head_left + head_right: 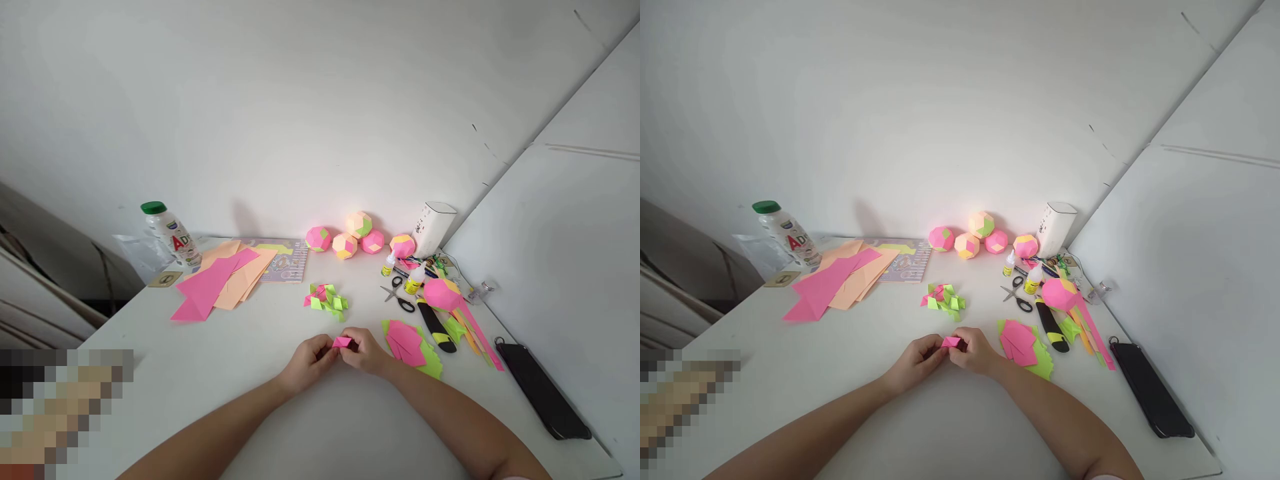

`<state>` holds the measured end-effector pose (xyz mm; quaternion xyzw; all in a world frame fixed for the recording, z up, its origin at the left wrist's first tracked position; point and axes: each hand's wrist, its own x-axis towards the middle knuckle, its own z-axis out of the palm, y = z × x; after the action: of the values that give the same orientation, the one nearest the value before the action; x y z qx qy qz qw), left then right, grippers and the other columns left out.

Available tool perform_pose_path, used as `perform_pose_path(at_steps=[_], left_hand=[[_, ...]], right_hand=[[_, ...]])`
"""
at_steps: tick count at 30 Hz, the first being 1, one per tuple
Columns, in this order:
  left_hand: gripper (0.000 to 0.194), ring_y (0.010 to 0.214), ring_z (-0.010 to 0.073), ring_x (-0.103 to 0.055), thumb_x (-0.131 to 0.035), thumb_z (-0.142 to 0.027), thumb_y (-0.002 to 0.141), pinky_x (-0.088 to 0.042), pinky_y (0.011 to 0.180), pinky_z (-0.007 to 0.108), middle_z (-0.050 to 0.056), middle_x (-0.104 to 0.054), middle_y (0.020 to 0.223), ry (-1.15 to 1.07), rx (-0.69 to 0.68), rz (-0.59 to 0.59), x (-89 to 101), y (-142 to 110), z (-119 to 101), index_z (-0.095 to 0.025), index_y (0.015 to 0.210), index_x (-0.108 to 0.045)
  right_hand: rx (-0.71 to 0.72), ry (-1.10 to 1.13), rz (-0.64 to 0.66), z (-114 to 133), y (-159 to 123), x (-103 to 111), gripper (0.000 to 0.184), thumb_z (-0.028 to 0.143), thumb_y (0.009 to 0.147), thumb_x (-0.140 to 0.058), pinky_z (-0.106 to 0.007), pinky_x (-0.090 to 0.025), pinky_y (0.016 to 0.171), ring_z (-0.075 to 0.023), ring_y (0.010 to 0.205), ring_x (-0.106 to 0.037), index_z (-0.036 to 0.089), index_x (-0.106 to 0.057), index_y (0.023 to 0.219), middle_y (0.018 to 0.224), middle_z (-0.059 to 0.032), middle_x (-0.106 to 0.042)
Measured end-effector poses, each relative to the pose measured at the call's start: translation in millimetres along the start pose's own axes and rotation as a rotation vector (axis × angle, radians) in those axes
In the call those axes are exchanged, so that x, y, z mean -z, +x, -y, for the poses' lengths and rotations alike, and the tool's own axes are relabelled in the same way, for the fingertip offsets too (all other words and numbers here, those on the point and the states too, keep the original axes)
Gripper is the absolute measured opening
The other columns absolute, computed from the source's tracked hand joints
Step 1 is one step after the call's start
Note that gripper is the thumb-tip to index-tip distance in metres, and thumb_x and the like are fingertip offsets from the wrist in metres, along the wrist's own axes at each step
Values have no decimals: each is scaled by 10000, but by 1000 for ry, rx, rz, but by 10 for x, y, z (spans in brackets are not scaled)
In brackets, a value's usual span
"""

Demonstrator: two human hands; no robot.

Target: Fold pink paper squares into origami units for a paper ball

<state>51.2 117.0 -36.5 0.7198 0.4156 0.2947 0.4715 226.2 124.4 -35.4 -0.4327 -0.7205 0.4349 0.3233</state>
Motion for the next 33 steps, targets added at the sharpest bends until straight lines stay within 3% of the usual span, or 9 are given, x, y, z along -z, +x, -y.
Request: perform_pose_path(at_steps=[13,17,20,24,27,33], left_hand=[[269,546,100,-335,-446,-380,801,-288,491,215,-34,-402,593,-70,35,22,21,-3,-49,-166,640,-478],[260,535,103,-364,-436,-375,796,-302,499,224,-26,-444,585,-188,91,55,50,-9,-93,-154,693,-525],[242,553,114,-404,-417,-336,795,-316,518,235,-12,-473,601,-258,116,50,59,-8,-82,-148,690,-528],[271,538,110,-395,-398,-343,812,-308,511,233,-18,-449,581,-291,91,67,58,-9,-60,-163,624,-471],[318,513,101,-376,-401,-402,822,-298,497,226,-30,-440,556,-288,84,45,50,-10,-47,-168,613,-450],[362,467,89,-383,-442,-512,797,-311,478,216,-56,-456,516,-334,102,-61,18,18,12,-182,648,-423]], right_hand=[[-6,77,17,-48,-23,9,80,166,708,-515,-185,-275,440,-73,505,-352,160,-468,643,563,46,-407],[-1,168,55,-57,-32,15,52,171,759,-470,-202,-360,498,-91,552,-466,152,-517,758,652,9,-529],[48,189,7,-74,-39,-6,170,147,768,-448,-207,-397,523,-90,578,-510,168,-494,931,761,-13,-570],[214,-15,-120,-110,-61,-65,351,112,733,-484,-199,-392,501,-90,584,-503,189,-470,1076,851,-38,-573],[313,-174,-153,-118,-92,-98,278,107,736,-485,-217,-409,530,-104,606,-498,194,-538,994,854,-50,-588],[353,-334,-181,-48,-129,-155,133,145,798,-478,-258,-430,571,-122,585,-498,191,-587,860,755,-49,-614]])
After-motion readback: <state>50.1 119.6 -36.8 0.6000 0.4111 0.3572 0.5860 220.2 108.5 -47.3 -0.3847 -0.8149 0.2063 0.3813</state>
